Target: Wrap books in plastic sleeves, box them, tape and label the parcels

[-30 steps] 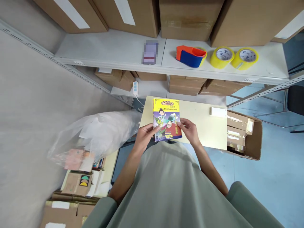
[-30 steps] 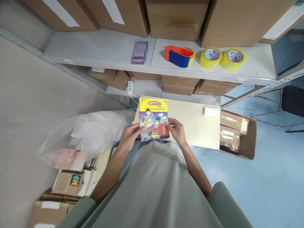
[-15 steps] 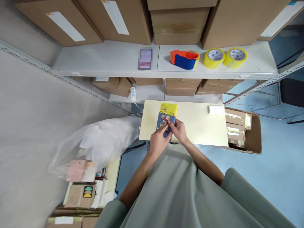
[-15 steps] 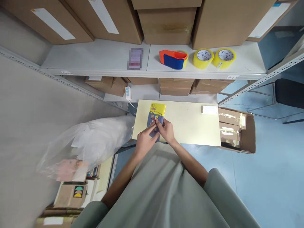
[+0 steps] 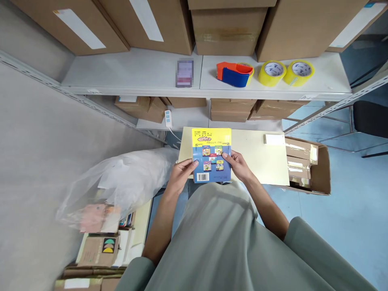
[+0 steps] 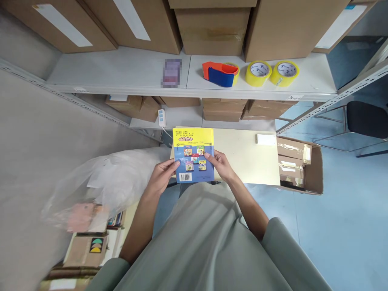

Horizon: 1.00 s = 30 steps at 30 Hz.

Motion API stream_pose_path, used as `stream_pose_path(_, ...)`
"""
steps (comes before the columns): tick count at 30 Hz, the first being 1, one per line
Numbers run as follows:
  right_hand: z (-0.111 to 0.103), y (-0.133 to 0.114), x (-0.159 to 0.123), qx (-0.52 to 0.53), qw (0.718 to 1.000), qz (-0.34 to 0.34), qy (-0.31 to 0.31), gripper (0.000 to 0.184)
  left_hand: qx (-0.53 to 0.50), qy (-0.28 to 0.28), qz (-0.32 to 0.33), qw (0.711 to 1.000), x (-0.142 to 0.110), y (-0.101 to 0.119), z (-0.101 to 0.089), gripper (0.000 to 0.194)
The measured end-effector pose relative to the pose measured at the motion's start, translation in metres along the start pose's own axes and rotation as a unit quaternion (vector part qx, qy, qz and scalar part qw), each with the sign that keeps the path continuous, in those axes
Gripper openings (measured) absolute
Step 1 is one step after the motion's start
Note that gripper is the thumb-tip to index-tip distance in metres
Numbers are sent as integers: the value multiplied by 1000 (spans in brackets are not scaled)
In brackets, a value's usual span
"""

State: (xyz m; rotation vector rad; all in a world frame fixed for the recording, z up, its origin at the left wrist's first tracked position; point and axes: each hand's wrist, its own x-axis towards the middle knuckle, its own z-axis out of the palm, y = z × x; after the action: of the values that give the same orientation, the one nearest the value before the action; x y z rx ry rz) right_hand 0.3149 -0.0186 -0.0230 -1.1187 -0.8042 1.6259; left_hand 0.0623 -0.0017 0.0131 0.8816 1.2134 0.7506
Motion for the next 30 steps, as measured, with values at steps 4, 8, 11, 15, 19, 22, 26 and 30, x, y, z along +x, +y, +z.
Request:
stream_pose_path(4,-4,2,0,-5,1000,-3,-15,62,-9,5,8,1000,-6,0,5,72)
stream_pose_path(8,-7,9,11,-31,1000,-3,2,70,-2,23,32,999,-7,-4,9,68)
stream_pose_path(11,-8,20,24,-78,993,-27,81,85,49,67,78,994,-1,-12,13,60)
stream_pose_path(15,4,32,27,-92,993,-29,62,100,153,119,123,973,8,-20,22,50)
stream_pose_path(19,32,37,14,-73,996,-46,20,96,246,137,151,948,5,-27,41,39)
stream_pose_path(22,40,38,8,-83,992,-68,60,75,291,139,143,936,1,-37,60,33)
stream_pose_path(26,22,38,10,-86,989,-63,101,66,243,55,132,959,4,-51,68,51)
stream_pose_path(30,-5,28,9,-39,996,-2,75,72,152,76,119,978,19,-55,39,75)
